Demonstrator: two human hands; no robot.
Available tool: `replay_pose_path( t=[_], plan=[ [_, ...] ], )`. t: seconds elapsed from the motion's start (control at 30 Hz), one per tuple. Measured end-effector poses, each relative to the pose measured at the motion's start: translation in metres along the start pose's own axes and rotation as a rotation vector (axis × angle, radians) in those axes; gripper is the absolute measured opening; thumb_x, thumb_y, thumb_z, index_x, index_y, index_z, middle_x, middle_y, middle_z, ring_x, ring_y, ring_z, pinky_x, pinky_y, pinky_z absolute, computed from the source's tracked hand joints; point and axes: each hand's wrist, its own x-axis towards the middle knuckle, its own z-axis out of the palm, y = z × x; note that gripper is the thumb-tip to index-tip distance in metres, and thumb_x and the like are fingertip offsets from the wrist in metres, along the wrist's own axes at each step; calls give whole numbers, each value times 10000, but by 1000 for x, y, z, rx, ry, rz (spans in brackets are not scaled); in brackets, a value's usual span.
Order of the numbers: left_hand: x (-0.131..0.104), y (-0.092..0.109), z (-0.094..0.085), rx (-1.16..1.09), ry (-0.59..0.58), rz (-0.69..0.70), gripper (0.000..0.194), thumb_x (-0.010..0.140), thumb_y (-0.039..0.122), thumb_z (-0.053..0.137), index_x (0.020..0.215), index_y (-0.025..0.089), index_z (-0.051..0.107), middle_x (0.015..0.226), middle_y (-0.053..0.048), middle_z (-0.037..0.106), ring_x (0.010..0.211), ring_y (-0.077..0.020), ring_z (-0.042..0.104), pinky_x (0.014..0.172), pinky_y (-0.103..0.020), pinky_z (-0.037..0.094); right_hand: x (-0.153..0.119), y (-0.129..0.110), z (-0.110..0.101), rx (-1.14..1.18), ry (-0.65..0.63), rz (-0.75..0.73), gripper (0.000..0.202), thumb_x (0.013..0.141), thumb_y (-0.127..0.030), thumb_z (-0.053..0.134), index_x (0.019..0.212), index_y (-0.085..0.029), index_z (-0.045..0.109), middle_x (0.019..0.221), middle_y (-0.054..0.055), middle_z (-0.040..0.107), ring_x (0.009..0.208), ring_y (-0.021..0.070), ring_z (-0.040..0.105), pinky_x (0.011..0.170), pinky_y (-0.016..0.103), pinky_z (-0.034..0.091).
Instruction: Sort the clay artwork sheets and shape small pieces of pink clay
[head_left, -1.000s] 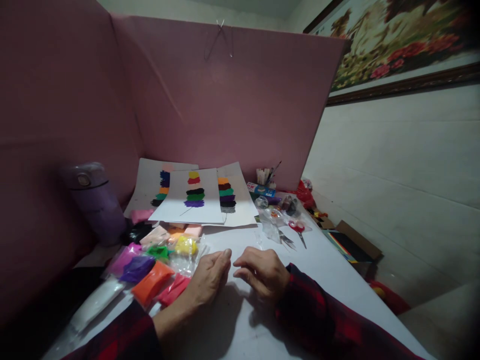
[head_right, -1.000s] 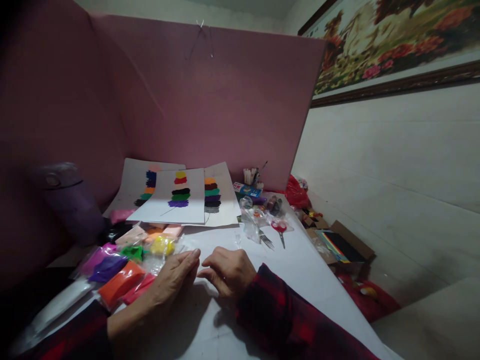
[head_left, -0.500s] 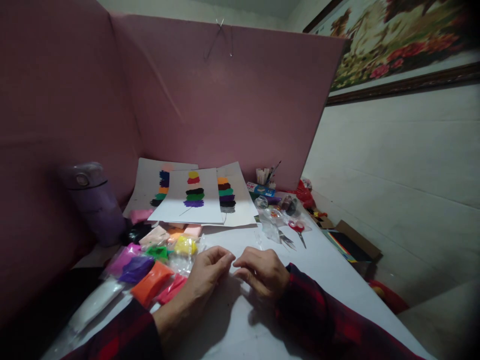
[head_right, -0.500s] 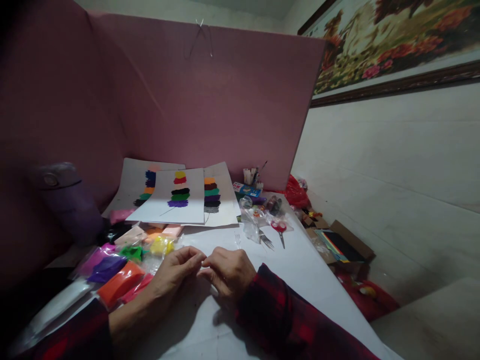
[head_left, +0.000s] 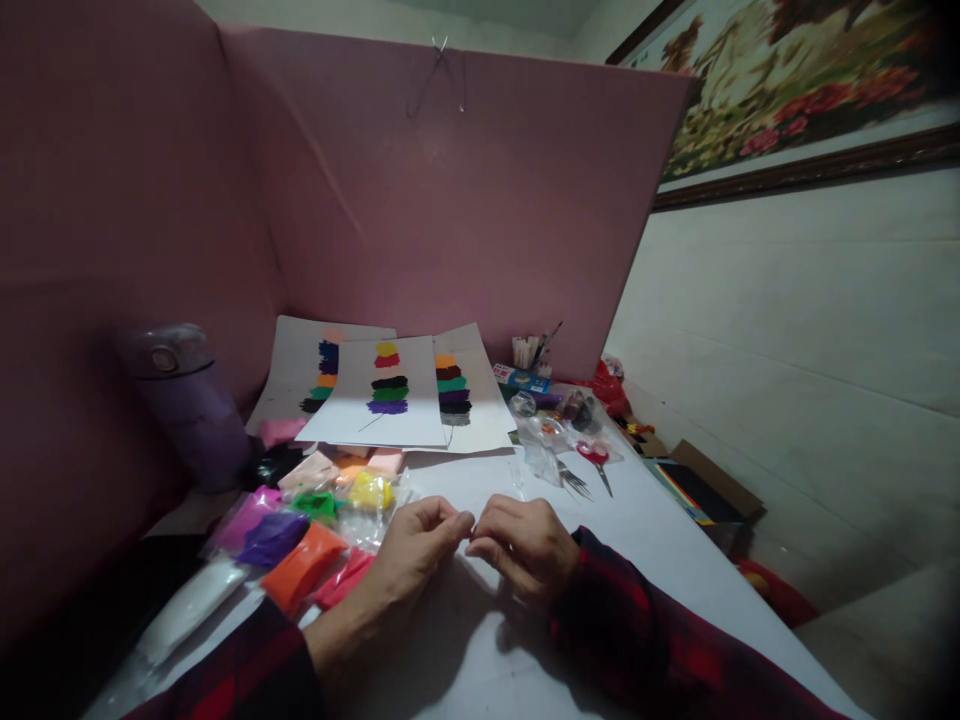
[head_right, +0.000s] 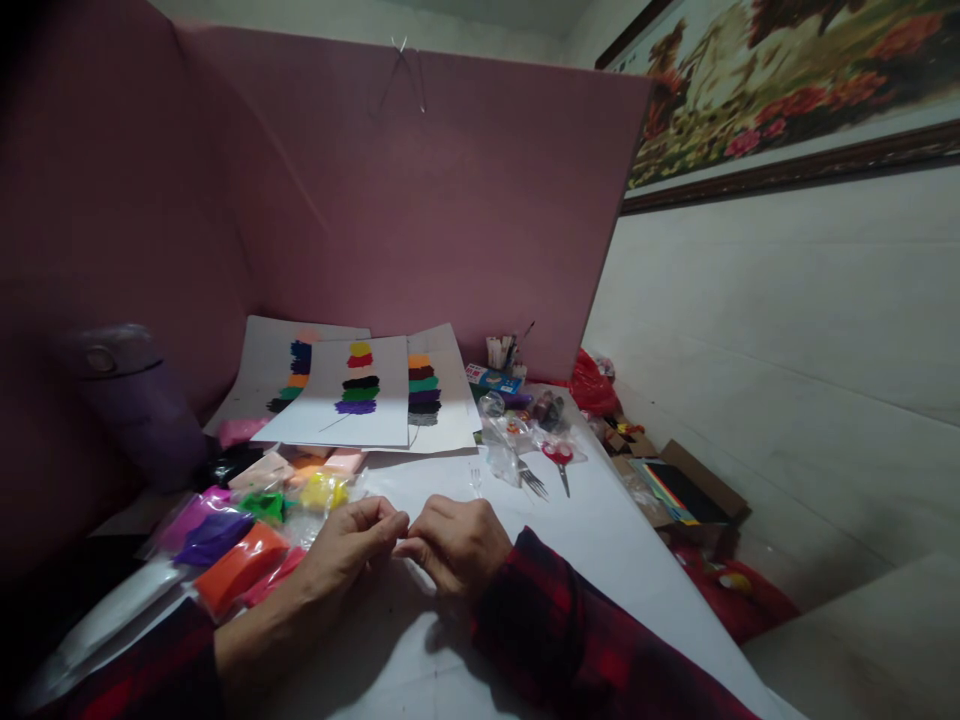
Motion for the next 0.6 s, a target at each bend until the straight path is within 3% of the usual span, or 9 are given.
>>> replay_pose_path(
  t=[0.3,0.6],
  plan=[
    [0,1,-1,6,66,61,451,569,480,786,577,156,472,468,72,427,437,-46,295,435,-195,168,0,1,0,-32,4,-14,288,929,-312,452,723,-154,577,641,32,530,554,121,497,501,231,377],
    [-2,-1,-1,1,-27,29,507,700,637,607,569,187,414,403,98,281,386,-49,197,405,-219,103,0,0,-1,-17,-1,-4,255,929,-303,462,788,-150,608,678,56,591,582,126,548,533,227,425]
  ],
)
